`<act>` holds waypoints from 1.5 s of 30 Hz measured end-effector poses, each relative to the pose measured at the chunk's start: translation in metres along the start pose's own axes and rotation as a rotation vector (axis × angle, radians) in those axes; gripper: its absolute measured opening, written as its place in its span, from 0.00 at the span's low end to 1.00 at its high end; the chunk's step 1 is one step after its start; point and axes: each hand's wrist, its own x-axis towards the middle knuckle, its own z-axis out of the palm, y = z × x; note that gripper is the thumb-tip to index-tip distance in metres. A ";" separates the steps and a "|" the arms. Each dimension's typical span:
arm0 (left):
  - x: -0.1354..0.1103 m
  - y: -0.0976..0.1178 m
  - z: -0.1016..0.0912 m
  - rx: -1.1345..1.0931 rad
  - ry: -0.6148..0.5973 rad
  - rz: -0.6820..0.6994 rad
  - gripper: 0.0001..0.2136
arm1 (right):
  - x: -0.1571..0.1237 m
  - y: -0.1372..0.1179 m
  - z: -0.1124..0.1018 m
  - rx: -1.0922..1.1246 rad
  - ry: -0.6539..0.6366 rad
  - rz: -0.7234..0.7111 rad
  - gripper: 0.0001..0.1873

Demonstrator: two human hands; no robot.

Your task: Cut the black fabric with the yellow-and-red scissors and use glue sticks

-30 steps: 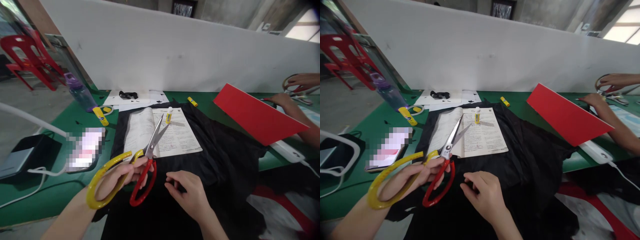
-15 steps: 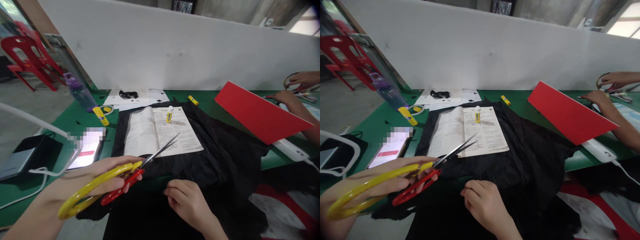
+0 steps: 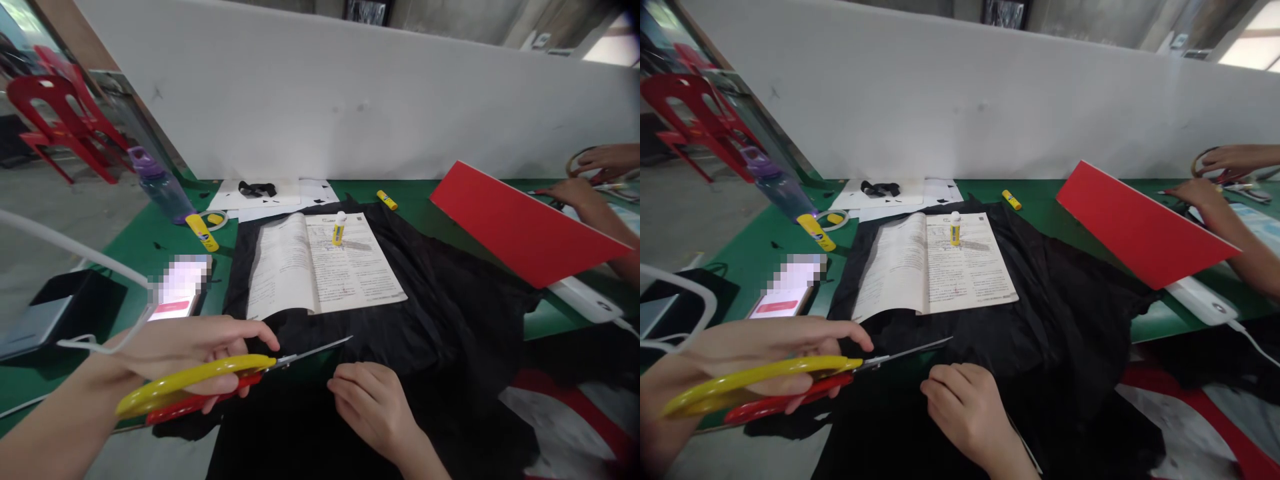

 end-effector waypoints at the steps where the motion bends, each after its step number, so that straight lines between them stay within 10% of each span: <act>1: -0.001 -0.002 -0.002 -0.026 -0.042 -0.031 0.23 | 0.000 0.000 0.000 -0.001 0.003 0.002 0.11; 17: 0.037 0.000 -0.014 -0.111 -0.244 -0.019 0.19 | 0.001 -0.004 0.001 -0.002 0.024 -0.028 0.09; 45: 0.053 0.001 -0.012 -0.105 -0.233 -0.051 0.18 | 0.005 -0.006 0.000 0.008 0.000 -0.044 0.08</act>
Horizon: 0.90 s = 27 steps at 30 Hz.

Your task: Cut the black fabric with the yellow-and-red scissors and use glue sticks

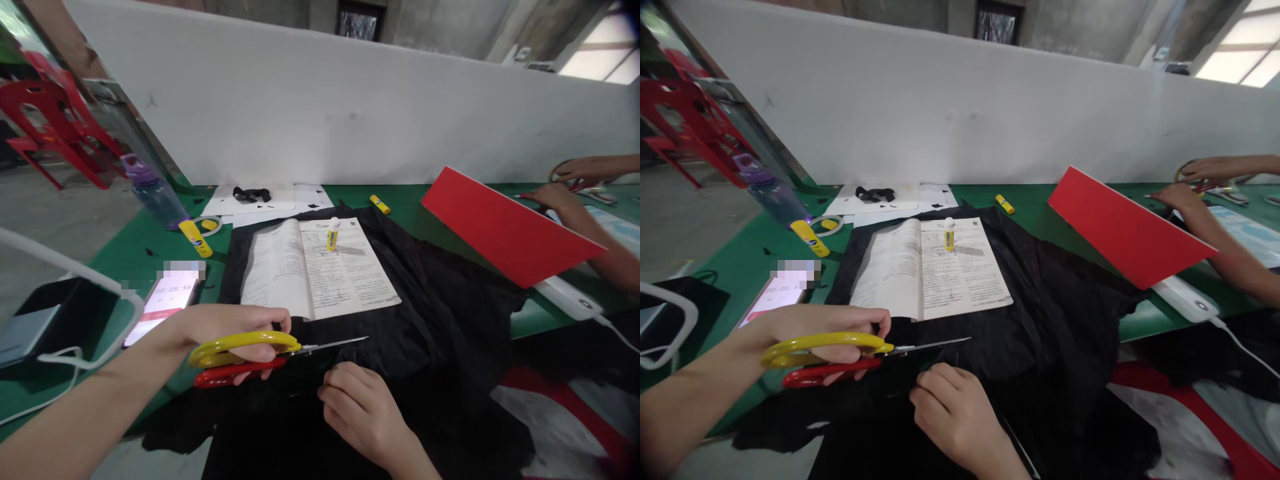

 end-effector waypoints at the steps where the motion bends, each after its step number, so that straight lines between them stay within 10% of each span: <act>1: 0.001 -0.001 0.000 0.014 0.014 -0.005 0.17 | 0.000 0.000 0.000 -0.002 -0.006 0.003 0.08; 20: 0.016 -0.036 -0.008 0.021 0.112 -0.071 0.15 | -0.004 -0.001 -0.007 -0.050 0.163 -0.069 0.16; 23: 0.015 -0.037 -0.007 0.023 0.119 -0.077 0.15 | -0.011 0.012 -0.022 -0.111 0.364 0.059 0.21; 27: 0.012 -0.032 -0.002 0.063 0.155 -0.085 0.13 | -0.021 0.042 -0.036 -0.317 0.263 0.270 0.20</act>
